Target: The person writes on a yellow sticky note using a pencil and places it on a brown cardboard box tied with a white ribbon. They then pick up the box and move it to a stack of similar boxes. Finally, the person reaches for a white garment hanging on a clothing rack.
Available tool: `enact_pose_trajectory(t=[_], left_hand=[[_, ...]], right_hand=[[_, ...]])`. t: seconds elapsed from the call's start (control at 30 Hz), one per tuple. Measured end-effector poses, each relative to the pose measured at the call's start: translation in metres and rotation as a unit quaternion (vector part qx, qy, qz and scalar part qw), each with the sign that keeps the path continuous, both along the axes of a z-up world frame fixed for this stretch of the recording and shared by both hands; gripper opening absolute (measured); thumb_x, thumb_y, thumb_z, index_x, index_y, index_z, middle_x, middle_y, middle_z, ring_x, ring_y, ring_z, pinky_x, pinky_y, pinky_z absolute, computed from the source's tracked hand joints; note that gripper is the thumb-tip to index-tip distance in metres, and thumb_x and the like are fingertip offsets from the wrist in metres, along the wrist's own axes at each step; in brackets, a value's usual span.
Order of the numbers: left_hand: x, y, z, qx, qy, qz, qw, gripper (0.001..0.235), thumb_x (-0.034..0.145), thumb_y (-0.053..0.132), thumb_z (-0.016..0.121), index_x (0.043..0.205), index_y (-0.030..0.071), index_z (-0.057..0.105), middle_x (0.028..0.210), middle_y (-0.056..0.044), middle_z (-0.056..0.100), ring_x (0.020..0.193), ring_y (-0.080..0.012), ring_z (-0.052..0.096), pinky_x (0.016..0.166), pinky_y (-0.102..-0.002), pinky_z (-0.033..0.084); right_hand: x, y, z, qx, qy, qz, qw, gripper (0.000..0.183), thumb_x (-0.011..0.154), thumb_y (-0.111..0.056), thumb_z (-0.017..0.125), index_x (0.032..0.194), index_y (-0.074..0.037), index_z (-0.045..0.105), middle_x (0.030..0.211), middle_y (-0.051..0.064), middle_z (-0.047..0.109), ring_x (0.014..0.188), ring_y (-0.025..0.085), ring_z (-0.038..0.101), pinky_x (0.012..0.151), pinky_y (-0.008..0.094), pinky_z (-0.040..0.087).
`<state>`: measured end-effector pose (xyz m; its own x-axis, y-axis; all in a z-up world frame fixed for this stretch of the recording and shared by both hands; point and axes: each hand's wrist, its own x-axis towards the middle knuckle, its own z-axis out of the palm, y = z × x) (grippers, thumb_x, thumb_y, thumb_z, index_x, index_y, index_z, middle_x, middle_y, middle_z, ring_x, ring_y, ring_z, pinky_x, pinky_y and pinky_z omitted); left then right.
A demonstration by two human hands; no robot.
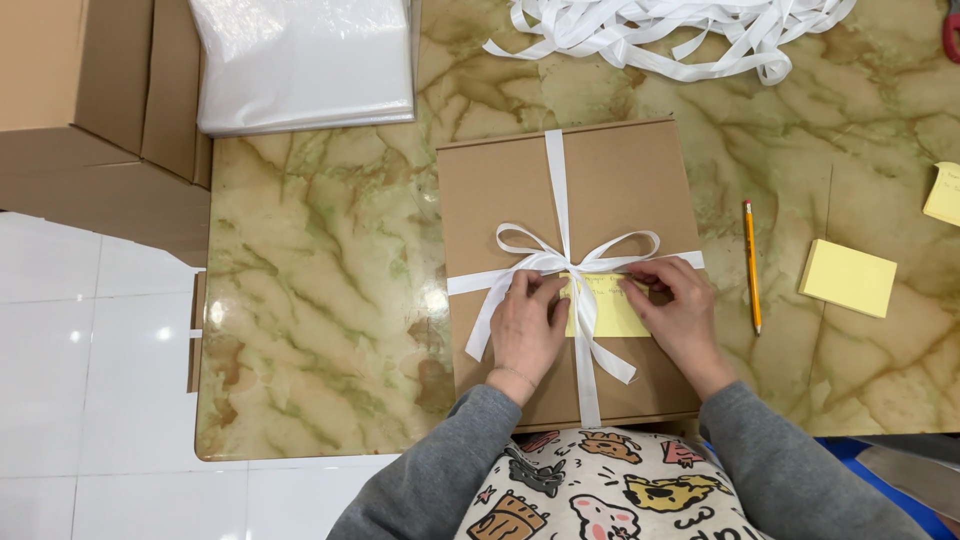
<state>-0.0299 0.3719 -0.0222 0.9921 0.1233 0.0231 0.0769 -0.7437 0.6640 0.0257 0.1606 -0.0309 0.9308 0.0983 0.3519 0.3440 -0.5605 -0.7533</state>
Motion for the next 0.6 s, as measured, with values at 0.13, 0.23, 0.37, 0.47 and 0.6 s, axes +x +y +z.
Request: enact_pose_trajectory(t=[0.13, 0.23, 0.37, 0.47, 0.6], left_hand=[[0.0, -0.001, -0.005, 0.017, -0.005, -0.008, 1.0, 0.024, 0.094, 0.025, 0.073, 0.118, 0.022, 0.076, 0.111, -0.001, 0.055, 0.094, -0.0339, 0.074, 0.082, -0.043, 0.059], [-0.002, -0.002, 0.002, 0.006, -0.008, -0.004, 1.0, 0.026, 0.096, 0.021, 0.069, 0.122, 0.02, 0.072, 0.112, -0.003, 0.054, 0.094, -0.0351, 0.074, 0.081, -0.044, 0.06], [0.007, -0.01, 0.02, 0.105, -0.21, -0.052, 0.971, 0.01, 0.09, 0.018, 0.073, 0.1, 0.02, 0.072, 0.101, -0.001, 0.051, 0.097, -0.0269, 0.062, 0.08, -0.039, 0.051], [0.032, -0.019, 0.017, 0.113, -0.216, -0.096, 0.965, 0.005, 0.088, 0.021, 0.077, 0.092, 0.02, 0.075, 0.1, -0.001, 0.049, 0.102, -0.0273, 0.057, 0.084, -0.039, 0.046], [0.074, -0.036, 0.004, 0.126, -0.143, -0.14, 0.972, 0.015, 0.081, 0.024, 0.085, 0.095, 0.022, 0.08, 0.108, -0.001, 0.047, 0.109, -0.0279, 0.052, 0.087, -0.038, 0.043]], right_hand=[[0.001, -0.004, 0.005, -0.013, -0.01, -0.003, 1.0, 0.028, 0.079, 0.0, 0.091, 0.103, -0.008, 0.081, 0.089, 0.007, 0.071, 0.086, 0.022, 0.071, 0.077, 0.031, 0.06], [0.001, -0.008, 0.008, -0.027, -0.026, -0.008, 0.999, 0.031, 0.078, 0.0, 0.091, 0.107, -0.007, 0.08, 0.092, 0.009, 0.071, 0.09, 0.026, 0.07, 0.079, 0.034, 0.061], [-0.004, -0.013, 0.009, -0.059, -0.05, -0.015, 0.997, 0.031, 0.077, -0.004, 0.091, 0.105, -0.01, 0.078, 0.098, 0.007, 0.069, 0.097, 0.028, 0.069, 0.085, 0.038, 0.06], [-0.007, -0.014, 0.007, -0.071, -0.072, -0.027, 0.994, 0.024, 0.081, -0.003, 0.088, 0.101, -0.01, 0.077, 0.102, 0.008, 0.066, 0.1, 0.031, 0.067, 0.087, 0.041, 0.06], [-0.007, -0.009, 0.008, -0.062, -0.091, -0.034, 0.993, 0.016, 0.084, 0.0, 0.084, 0.096, -0.008, 0.076, 0.101, 0.009, 0.063, 0.102, 0.033, 0.067, 0.087, 0.043, 0.059]])
